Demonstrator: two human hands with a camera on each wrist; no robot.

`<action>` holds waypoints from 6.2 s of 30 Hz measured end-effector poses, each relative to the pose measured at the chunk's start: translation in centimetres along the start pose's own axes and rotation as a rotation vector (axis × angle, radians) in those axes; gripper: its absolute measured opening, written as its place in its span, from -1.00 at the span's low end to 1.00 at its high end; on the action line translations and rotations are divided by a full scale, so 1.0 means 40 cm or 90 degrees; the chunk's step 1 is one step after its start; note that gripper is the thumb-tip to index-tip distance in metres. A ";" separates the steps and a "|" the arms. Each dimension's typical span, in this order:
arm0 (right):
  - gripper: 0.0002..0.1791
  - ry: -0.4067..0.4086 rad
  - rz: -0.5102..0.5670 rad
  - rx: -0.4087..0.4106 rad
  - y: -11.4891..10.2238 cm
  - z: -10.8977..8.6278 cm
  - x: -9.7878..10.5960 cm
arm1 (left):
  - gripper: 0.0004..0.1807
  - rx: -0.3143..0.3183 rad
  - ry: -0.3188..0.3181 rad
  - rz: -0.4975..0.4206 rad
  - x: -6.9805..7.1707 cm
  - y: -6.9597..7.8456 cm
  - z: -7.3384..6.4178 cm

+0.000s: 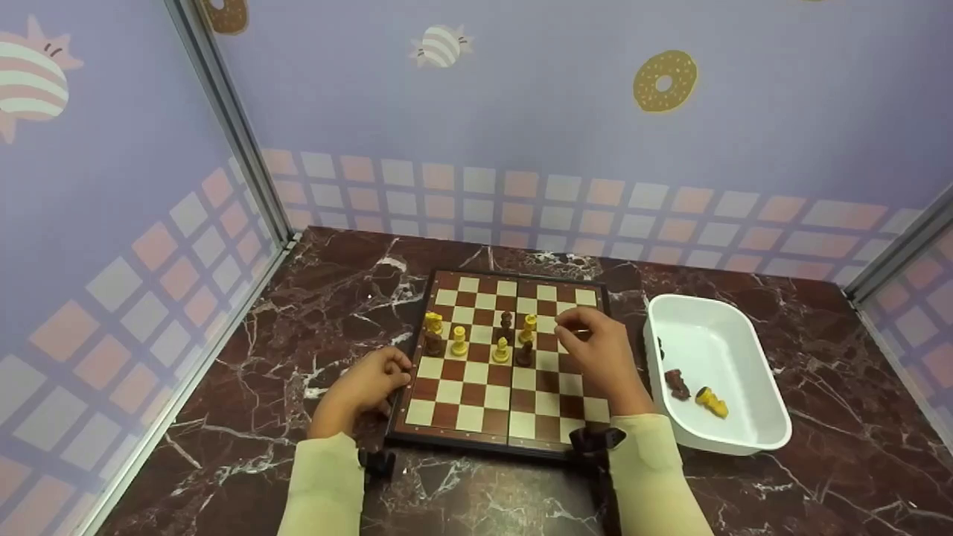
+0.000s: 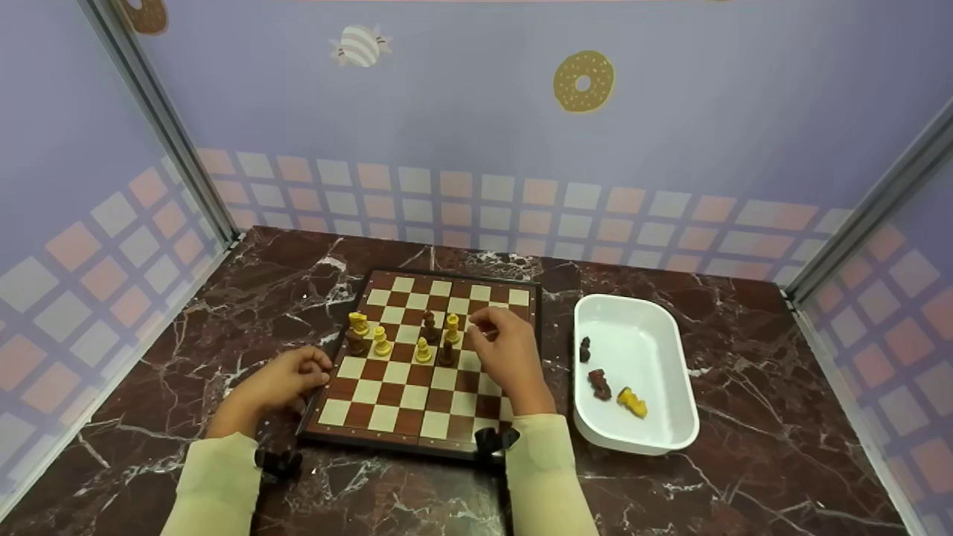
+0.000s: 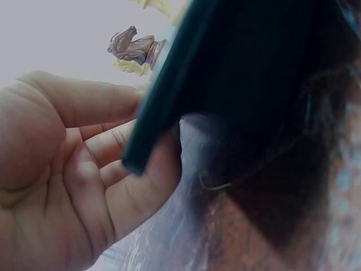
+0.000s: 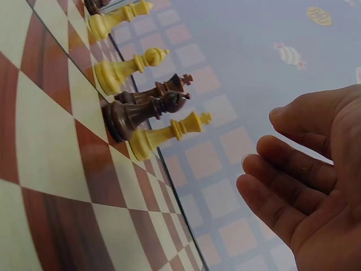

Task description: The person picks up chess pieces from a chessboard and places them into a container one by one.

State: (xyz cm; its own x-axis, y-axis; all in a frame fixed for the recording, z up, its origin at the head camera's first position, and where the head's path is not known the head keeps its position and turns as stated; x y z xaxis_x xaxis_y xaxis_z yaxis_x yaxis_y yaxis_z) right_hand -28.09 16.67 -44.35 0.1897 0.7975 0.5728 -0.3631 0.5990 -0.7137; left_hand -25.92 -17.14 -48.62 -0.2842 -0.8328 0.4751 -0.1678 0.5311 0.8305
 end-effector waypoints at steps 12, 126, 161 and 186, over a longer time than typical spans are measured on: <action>-0.81 -0.042 -0.010 -0.034 -0.009 -0.008 -0.046 | -0.87 -0.004 0.007 -0.002 0.001 0.000 -0.001; -0.77 0.194 0.049 -0.148 0.065 -0.006 0.243 | -0.87 -0.013 0.008 -0.006 -0.001 0.001 -0.005; -0.74 0.193 -0.042 -0.260 0.136 -0.022 0.280 | -0.87 0.004 0.016 -0.010 -0.004 -0.003 -0.004; -0.77 0.242 -0.122 -0.245 0.132 -0.026 0.294 | -0.86 0.004 0.009 -0.010 -0.002 -0.002 -0.004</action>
State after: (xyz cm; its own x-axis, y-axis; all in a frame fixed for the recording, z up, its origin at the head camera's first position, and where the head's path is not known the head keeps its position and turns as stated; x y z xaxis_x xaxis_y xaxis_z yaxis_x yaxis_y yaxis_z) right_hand -26.82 29.29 -41.83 0.5599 0.5990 0.5725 0.0550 0.6625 -0.7470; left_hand -25.72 -17.16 -48.69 -0.2685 -0.8427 0.4666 -0.1776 0.5194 0.8359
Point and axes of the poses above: each hand's wrist, its own z-axis towards the middle knuckle, its own x-axis out of the back of the hand, y = z × x, the point moved 1 cm from there along z, towards the middle knuckle
